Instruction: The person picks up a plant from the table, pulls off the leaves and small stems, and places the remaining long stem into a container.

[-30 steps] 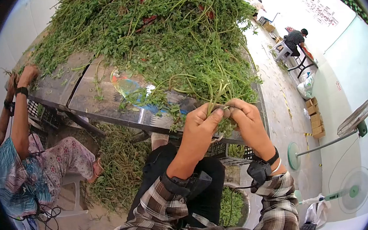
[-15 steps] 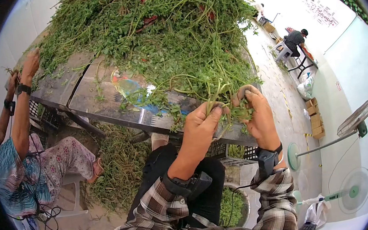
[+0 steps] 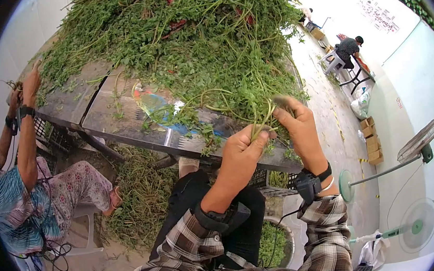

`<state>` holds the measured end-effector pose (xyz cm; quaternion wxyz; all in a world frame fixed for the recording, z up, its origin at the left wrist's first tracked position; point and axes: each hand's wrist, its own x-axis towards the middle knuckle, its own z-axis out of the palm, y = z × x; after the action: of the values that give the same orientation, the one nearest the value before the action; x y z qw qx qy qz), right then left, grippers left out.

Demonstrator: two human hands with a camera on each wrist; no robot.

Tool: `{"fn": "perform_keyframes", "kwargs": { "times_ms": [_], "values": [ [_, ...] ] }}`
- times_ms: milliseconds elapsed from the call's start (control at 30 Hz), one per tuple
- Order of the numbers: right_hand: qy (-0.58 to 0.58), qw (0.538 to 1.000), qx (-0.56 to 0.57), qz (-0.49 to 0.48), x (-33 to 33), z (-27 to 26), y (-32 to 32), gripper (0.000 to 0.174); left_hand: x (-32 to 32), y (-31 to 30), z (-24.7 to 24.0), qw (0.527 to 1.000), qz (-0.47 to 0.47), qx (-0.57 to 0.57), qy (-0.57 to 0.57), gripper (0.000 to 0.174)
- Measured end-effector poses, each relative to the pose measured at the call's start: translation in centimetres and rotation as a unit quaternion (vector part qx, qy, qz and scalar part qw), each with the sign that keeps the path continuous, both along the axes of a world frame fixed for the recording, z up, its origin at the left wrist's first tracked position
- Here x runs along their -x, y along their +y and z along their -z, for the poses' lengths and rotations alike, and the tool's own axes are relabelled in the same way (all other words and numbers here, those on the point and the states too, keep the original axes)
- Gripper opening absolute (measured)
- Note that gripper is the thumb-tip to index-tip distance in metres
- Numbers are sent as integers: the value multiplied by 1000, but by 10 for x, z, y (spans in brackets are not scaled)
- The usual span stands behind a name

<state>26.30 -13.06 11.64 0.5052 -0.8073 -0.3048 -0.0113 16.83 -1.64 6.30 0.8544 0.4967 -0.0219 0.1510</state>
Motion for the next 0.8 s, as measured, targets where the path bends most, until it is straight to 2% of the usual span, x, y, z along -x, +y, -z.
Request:
{"fn": "perform_keyframes", "kwargs": {
  "times_ms": [100,200,267,300,367,500,800],
  "values": [
    [-20,1000,19,4,4,-2,0,22,2,4,-1,999,29,-18,32,19],
    [-69,997,41,10,13,-6,1,20,4,6,-8,998,43,37,19,18],
    [-85,995,46,2,20,-7,0,19,3,6,-11,988,51,140,48,25],
    [-101,994,51,-6,22,-8,-1,18,4,7,-13,988,52,140,48,25],
    [-134,989,57,-19,26,-6,-2,18,5,10,-14,968,55,237,57,31],
    [-191,978,81,-36,31,-7,-5,17,5,16,-9,968,79,229,57,33],
    [-141,987,73,-5,36,-4,-13,16,5,14,-7,974,55,214,56,27]
  ]
}}
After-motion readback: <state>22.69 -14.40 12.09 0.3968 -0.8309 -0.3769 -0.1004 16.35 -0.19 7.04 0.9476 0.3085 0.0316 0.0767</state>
